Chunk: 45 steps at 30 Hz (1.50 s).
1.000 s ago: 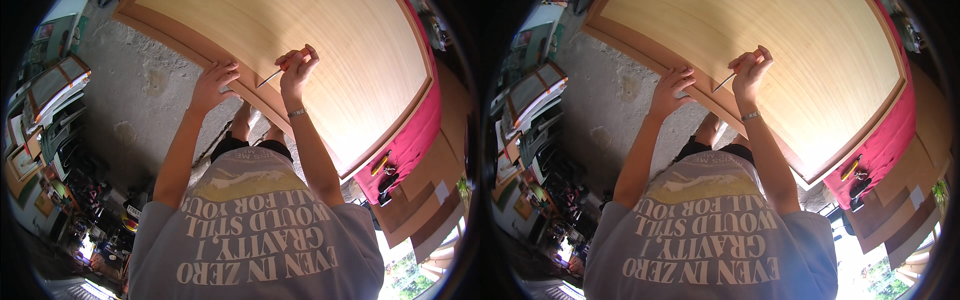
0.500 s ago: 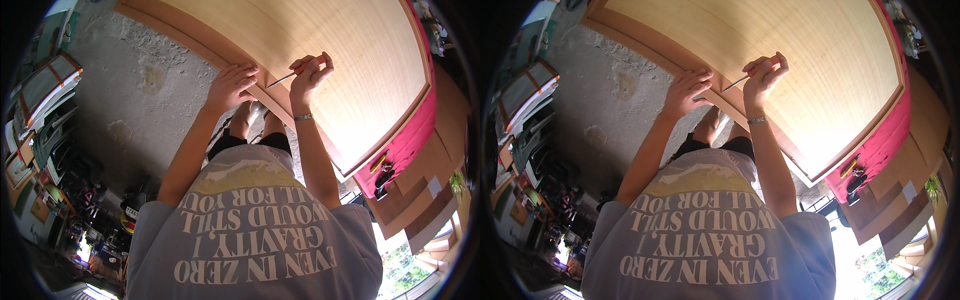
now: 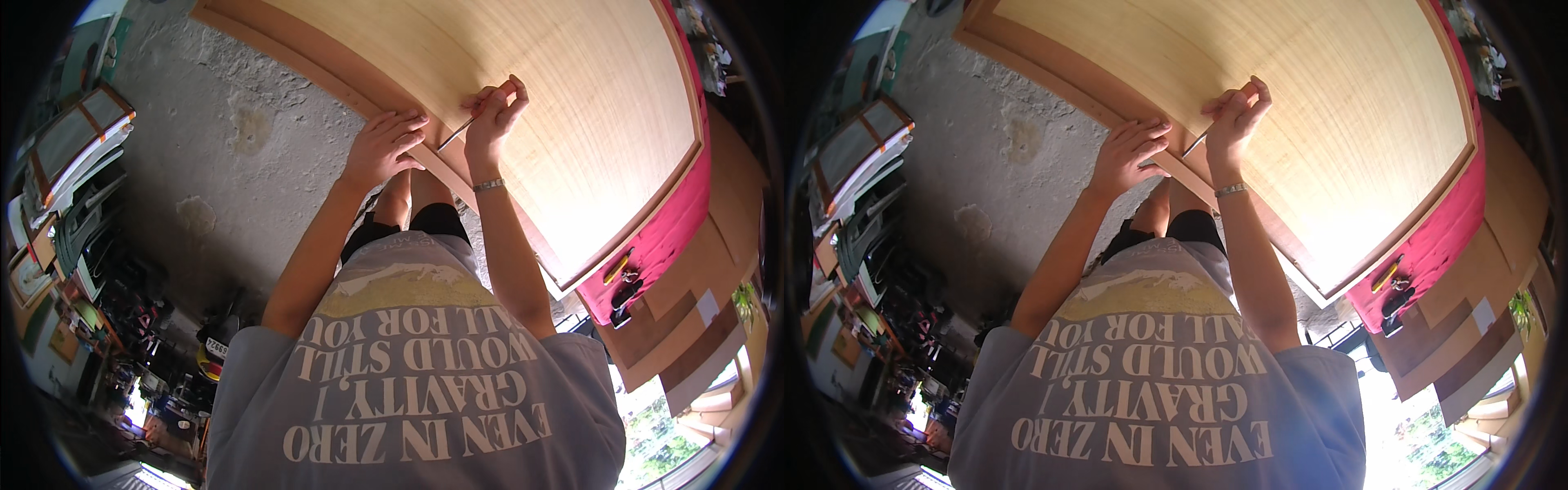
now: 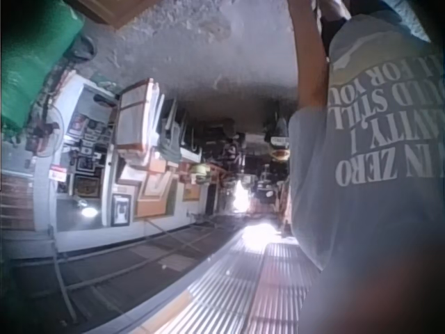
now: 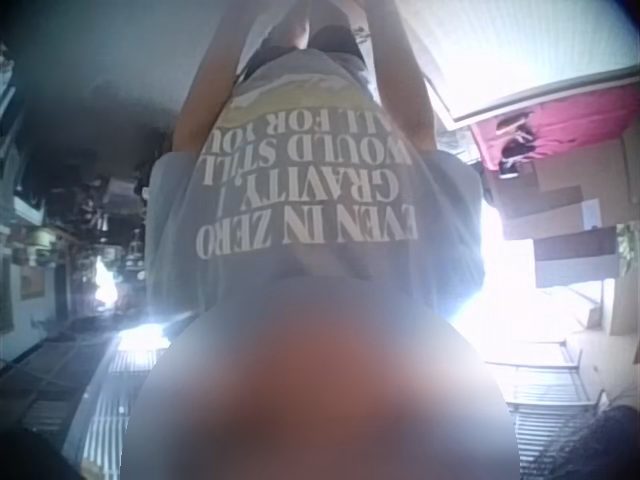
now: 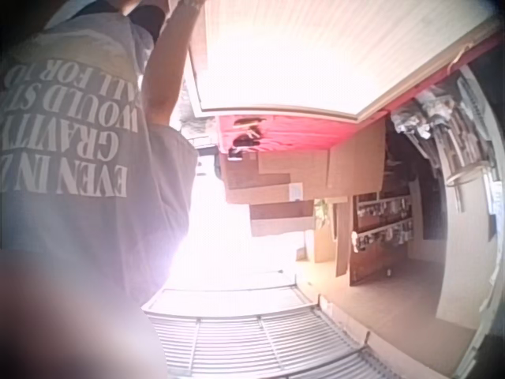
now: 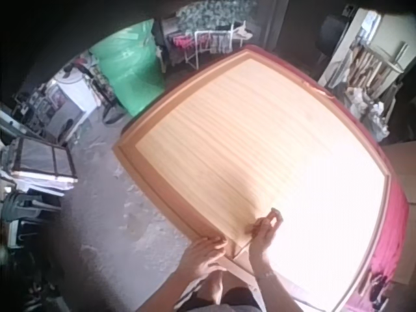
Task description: The person assembles a wooden frame by drilling screws, cutting a yellow cord, and prying off a wooden trim piece. They use a cordless drill, pliers, a utility knife, and a screwdriver to manipulate the frame and trim.
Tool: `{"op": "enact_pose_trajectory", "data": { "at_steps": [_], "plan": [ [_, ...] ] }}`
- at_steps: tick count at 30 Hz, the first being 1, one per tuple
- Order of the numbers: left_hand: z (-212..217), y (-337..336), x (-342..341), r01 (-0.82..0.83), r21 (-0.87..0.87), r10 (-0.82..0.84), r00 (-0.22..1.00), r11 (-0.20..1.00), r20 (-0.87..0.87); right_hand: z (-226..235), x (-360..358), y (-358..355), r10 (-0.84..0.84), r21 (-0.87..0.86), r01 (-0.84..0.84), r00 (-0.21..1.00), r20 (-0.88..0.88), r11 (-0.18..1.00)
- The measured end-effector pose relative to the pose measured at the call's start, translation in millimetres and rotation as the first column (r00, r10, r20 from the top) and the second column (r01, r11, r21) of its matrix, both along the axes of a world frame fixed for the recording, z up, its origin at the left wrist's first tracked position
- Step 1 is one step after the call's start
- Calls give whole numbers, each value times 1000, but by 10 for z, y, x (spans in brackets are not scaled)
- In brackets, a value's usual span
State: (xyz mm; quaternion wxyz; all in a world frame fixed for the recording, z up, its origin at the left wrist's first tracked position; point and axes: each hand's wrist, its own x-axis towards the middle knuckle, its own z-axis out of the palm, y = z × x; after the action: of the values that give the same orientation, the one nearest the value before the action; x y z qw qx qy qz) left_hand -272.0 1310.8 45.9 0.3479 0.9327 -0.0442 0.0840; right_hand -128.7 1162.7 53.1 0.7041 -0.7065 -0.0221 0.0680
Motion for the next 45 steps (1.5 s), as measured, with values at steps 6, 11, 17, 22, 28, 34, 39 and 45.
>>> {"op": "enact_pose_trajectory", "data": {
  "at_steps": [6, 11, 17, 22, 28, 34, 39, 45],
  "plan": [
    [74, 29, 6, 6, -9, -6, 999, 1000, -41, 442, -472, 5, 182, -84, -162, 894, 410, 983],
    [199, 99, 20, 60, -10, -61, 989, 998, -137, 331, 275, 41, -9, -109, 47, 946, 325, 993],
    [313, 682, 28, -153, 186, 181, 973, 971, -143, 109, 675, 668, -57, 152, 48, 997, 59, 987],
    [329, 1482, 138, -136, 320, 191, 970, 937, -147, -18, 510, 1122, -44, 181, 47, 999, -26, 982],
    [215, 1901, 326, 102, 166, -75, 985, 981, -158, 14, 350, 1414, -12, 36, 10, 998, 61, 999],
    [97, 2041, 391, 186, 65, -185, 982, 980, -28, 92, 295, 1576, -112, -10, 113, 992, 60, 994],
    [36, 2041, 398, 182, 108, -183, 983, 977, 2, 88, 222, 1648, -206, -72, 207, 978, 27, 976],
    [-35, 2047, 390, 186, 108, -190, 982, 977, 24, 82, 249, 1650, -254, -44, 252, 967, -36, 967]
  ]
}}
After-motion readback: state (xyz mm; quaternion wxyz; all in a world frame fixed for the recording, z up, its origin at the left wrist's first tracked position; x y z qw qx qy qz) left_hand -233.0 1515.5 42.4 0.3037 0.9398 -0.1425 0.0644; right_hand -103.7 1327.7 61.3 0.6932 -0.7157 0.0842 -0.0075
